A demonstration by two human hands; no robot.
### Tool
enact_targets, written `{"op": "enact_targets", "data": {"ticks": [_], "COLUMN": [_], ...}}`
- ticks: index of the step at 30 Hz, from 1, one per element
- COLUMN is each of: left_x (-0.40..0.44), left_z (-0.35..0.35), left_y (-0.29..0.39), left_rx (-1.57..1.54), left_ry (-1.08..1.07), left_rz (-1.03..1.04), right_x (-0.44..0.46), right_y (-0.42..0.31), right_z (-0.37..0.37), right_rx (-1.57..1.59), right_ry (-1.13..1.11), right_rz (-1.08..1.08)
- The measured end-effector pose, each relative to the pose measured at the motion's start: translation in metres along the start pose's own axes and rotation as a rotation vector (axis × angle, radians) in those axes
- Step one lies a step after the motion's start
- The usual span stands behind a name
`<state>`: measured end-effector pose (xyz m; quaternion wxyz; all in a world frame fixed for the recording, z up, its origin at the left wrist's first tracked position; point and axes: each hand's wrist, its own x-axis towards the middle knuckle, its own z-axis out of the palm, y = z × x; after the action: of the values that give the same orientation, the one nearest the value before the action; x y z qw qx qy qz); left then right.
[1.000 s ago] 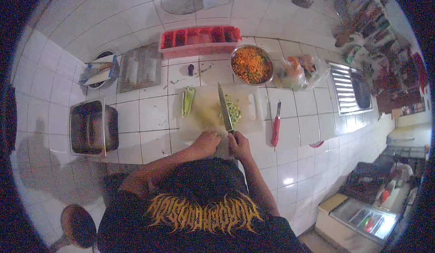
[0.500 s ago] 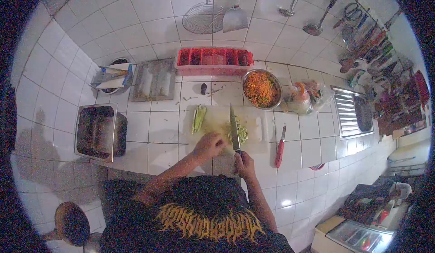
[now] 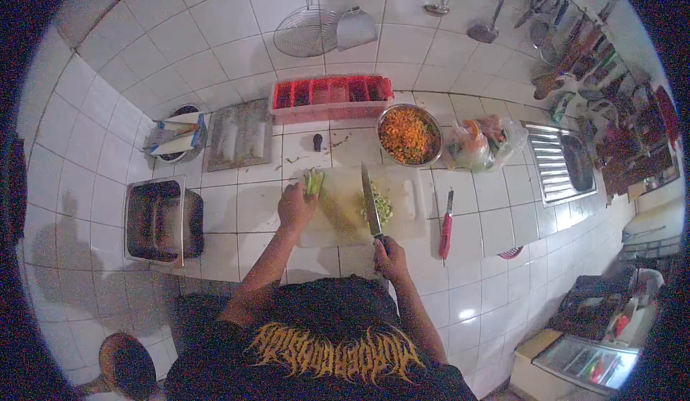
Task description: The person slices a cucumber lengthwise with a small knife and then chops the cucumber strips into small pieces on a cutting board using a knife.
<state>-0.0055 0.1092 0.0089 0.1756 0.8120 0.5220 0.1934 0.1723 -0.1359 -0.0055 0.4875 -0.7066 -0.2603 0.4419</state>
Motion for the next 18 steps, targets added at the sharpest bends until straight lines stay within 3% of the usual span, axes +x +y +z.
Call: {"op": "enact_targets", "data": {"ticks": [18], "left_x": [0.026], "left_z": [-0.002], "left_y": [0.004], "left_rx": [0.159], "left_ry": [-0.139], "left_rz": [0.055], "right_x": [-0.004], "right_y": [-0.011], "right_z": [-0.001], "right_rx": [-0.076], "right_ry": [0.029], "right_rz": [0.036]}}
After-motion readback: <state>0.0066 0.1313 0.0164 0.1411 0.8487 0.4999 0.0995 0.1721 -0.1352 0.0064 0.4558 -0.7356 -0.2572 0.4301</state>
